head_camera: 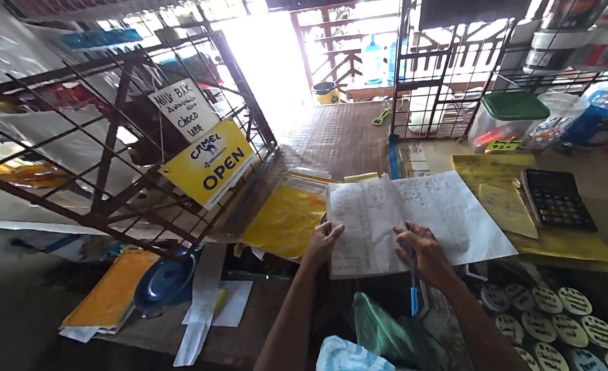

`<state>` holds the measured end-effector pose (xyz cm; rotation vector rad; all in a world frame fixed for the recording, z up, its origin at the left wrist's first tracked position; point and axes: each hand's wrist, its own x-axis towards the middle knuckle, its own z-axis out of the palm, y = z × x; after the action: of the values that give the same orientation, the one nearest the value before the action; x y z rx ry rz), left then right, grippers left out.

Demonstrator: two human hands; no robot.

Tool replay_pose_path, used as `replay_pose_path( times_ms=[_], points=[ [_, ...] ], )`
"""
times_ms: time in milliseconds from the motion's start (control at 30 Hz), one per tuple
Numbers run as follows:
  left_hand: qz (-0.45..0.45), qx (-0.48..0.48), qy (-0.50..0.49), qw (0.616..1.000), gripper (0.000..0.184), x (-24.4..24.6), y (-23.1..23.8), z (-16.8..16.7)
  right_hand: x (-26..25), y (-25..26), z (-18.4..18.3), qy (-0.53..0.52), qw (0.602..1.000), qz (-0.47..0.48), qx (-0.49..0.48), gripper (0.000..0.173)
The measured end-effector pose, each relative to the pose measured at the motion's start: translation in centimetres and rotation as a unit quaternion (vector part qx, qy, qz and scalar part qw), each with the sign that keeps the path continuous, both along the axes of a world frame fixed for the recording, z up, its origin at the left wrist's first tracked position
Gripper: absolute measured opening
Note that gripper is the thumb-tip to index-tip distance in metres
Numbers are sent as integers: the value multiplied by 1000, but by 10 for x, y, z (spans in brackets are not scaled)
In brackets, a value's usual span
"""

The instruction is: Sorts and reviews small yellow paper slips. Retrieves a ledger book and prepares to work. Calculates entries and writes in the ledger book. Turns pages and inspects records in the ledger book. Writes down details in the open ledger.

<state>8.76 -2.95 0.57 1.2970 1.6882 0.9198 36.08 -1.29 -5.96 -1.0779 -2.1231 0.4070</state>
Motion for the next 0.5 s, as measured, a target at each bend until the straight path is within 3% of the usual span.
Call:
replay_pose_path(
  times_ms=[267,500],
  points=[
    [38,31,1,999,18,1,6,-15,2,-1,5,-13,999,16,-39,31],
    [44,47,23,998,12,2,6,-20,1,0,0,8,1000,6,-1,41]
  ],
)
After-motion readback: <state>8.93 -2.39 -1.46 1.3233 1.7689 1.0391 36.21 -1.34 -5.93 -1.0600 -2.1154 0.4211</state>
